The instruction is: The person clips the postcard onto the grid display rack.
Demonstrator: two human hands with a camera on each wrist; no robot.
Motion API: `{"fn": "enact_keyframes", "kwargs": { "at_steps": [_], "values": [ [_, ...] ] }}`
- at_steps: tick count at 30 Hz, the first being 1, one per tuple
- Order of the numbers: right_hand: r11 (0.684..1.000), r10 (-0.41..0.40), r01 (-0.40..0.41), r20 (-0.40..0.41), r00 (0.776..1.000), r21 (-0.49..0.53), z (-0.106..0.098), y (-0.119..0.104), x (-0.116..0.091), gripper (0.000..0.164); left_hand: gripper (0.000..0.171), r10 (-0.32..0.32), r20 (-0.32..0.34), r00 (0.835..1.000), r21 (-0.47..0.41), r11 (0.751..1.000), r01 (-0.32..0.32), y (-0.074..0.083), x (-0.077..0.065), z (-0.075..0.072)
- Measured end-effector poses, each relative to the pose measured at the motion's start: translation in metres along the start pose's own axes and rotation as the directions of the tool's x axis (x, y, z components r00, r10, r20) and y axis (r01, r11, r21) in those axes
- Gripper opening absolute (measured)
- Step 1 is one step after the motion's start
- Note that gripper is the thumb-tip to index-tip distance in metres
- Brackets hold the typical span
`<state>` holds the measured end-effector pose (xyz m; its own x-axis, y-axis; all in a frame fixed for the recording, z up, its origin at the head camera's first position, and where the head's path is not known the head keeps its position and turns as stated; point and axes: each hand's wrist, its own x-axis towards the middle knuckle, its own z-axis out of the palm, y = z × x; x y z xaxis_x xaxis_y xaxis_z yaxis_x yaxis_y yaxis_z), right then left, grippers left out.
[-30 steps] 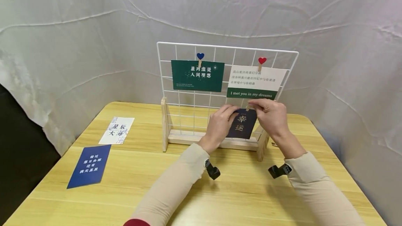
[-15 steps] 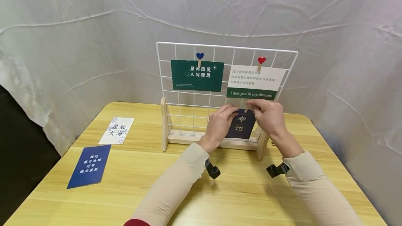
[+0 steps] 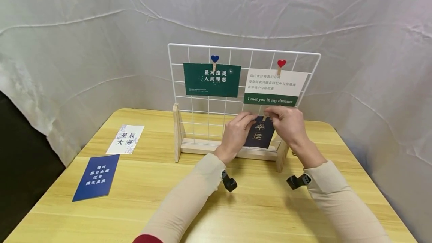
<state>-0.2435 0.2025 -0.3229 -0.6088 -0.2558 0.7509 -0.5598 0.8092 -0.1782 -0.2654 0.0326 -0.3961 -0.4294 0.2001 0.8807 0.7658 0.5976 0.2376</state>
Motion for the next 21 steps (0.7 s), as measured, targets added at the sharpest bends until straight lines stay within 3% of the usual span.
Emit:
{"fn": "enact_keyframes", "kwargs": {
  "at_steps": [21],
  "values": [
    [1.0,0.007,-0.007,0.025,1.0,0.011,0.0001,0.0002,0.0015,0.016,0.016,0.1,-0.031,0.994,0.035,0.994,-0.099,-0.0033,0.001,0.001]
  ]
}}
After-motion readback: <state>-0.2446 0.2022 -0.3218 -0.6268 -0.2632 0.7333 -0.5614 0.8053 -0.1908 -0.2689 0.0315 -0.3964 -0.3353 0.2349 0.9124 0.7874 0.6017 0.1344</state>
